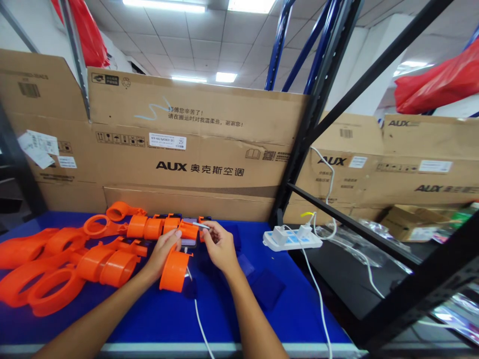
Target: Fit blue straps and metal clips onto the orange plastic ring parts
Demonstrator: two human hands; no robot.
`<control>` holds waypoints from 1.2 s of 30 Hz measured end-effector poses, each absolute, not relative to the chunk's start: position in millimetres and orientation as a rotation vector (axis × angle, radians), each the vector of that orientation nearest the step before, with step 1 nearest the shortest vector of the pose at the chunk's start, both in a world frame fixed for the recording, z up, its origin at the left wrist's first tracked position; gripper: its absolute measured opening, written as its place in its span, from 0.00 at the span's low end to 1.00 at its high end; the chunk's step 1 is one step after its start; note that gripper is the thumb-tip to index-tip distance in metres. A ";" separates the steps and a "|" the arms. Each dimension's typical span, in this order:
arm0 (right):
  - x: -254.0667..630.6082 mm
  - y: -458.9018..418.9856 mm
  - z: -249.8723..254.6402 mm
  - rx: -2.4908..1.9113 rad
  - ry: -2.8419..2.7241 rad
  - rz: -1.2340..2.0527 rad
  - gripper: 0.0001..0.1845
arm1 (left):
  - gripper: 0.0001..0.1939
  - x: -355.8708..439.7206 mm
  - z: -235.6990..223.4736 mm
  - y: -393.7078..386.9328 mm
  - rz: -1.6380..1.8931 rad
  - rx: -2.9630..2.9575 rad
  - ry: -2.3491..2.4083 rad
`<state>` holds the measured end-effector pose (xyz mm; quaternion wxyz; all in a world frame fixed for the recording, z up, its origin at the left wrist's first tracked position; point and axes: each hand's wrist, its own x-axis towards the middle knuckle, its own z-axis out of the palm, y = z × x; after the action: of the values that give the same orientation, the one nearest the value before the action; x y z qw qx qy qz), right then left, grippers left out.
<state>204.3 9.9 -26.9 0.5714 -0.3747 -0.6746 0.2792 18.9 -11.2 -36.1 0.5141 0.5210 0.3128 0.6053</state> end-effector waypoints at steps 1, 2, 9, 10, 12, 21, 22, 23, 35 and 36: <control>203.8 9.7 -26.7 -0.883 -1.574 0.659 0.16 | 0.24 18.7 -36.5 -10.9 1.456 1.265 0.759; 203.2 9.7 -26.5 -0.883 -1.566 0.666 0.17 | 0.24 18.5 -37.2 -10.4 1.453 1.278 0.766; 200.4 13.5 -23.7 -0.829 -1.389 0.692 0.24 | 0.26 15.7 -47.9 2.3 1.483 1.181 0.810; 201.1 13.6 -23.2 -0.837 -1.374 0.691 0.23 | 0.27 15.3 -49.6 4.4 1.491 1.143 0.820; 203.1 12.8 -22.1 -0.866 -1.381 0.690 0.21 | 0.27 14.8 -52.3 7.5 1.495 1.095 0.834; 205.8 9.2 -19.1 -0.903 -1.440 0.642 0.20 | 0.28 13.8 -50.4 7.8 1.525 1.168 0.834; 206.3 9.3 -19.0 -0.904 -1.444 0.639 0.20 | 0.28 13.3 -49.8 7.7 1.524 1.176 0.839; 206.9 9.4 -18.9 -0.903 -1.449 0.638 0.20 | 0.28 12.9 -49.5 7.7 1.519 1.184 0.840; 206.6 7.1 -18.4 -0.919 -1.471 0.697 0.19 | 0.26 15.0 -43.6 1.2 1.457 1.198 0.769; 206.1 7.0 -18.8 -0.919 -1.474 0.701 0.19 | 0.26 15.4 -42.5 -0.3 1.452 1.210 0.756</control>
<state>206.1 7.0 -18.8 0.5926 -0.3951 -0.6340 0.3013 15.4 -0.3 -42.5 0.5254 0.5057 0.3160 0.6069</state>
